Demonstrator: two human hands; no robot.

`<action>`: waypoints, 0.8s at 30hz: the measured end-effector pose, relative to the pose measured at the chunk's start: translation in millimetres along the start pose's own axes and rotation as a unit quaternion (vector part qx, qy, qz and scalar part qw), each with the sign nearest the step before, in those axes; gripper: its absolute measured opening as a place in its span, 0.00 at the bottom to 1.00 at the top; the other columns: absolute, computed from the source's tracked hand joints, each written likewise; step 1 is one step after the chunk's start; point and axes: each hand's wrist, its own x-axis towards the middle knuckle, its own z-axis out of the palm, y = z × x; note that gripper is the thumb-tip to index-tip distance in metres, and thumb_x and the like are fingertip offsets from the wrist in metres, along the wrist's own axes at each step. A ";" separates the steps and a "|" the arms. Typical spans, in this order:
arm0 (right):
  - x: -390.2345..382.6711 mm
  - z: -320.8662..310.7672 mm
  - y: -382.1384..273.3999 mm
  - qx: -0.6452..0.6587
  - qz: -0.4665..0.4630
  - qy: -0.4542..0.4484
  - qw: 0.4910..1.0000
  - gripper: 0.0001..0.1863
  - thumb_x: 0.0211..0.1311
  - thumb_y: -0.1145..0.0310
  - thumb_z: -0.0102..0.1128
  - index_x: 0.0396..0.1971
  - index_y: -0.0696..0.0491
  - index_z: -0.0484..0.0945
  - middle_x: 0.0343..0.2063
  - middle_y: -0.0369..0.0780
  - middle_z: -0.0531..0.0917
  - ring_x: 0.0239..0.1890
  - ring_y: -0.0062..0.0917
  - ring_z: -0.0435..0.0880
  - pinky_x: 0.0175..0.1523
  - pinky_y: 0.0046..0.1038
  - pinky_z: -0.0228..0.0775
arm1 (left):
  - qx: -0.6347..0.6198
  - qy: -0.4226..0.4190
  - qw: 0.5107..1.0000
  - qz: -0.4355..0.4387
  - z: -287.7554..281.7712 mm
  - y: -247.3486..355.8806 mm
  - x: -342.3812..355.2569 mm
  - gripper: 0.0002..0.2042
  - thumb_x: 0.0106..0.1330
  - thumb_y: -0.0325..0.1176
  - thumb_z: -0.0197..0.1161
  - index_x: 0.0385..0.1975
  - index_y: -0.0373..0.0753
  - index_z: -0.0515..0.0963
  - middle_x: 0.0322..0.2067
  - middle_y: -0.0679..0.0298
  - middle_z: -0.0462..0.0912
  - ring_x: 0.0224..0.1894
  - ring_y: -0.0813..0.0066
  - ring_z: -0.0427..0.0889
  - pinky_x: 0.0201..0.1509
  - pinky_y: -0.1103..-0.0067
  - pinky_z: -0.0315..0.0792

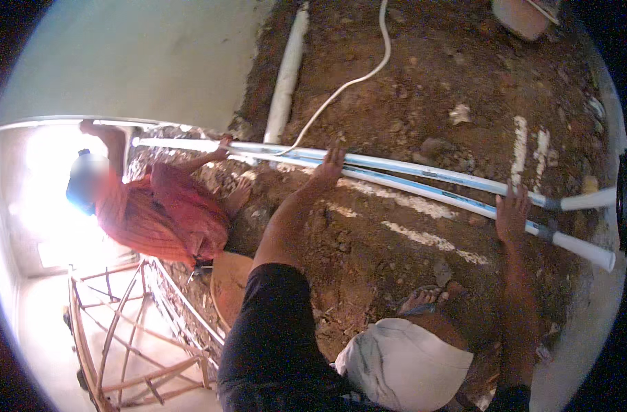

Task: The person positions and aligns white PVC pipes along a trench in the floor, then applies glue to the pipe ends and joins them to fittings. The person also marks the pipes with a pencil and moves around the construction site to continue the installation.

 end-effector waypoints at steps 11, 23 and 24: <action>-5.8 24.6 22.3 -0.030 0.004 0.025 0.999 0.29 0.73 0.54 0.39 0.70 0.45 0.51 0.68 0.49 0.53 0.71 0.45 0.48 0.71 0.54 0.40 | -0.166 0.039 0.982 -0.079 -30.1 9.5 11.1 0.44 0.56 0.44 0.67 0.65 0.25 0.51 0.65 0.43 0.56 0.68 0.42 0.54 0.67 0.63 0.63; -4.6 11.7 21.1 -0.037 0.013 -0.031 0.999 0.31 0.73 0.54 0.41 0.71 0.47 0.49 0.65 0.53 0.58 0.68 0.49 0.53 0.70 0.53 0.43 | -0.248 -0.006 0.963 -0.100 -34.1 13.1 19.6 0.46 0.57 0.46 0.67 0.67 0.27 0.48 0.68 0.44 0.50 0.70 0.44 0.50 0.68 0.61 0.60; -4.0 13.2 18.7 -0.027 -0.004 -0.010 1.000 0.31 0.73 0.54 0.41 0.71 0.47 0.49 0.65 0.53 0.58 0.68 0.49 0.53 0.70 0.53 0.44 | -0.260 -0.021 0.959 -0.111 -32.7 11.6 14.4 0.46 0.57 0.46 0.67 0.67 0.27 0.48 0.68 0.44 0.50 0.70 0.45 0.50 0.69 0.60 0.58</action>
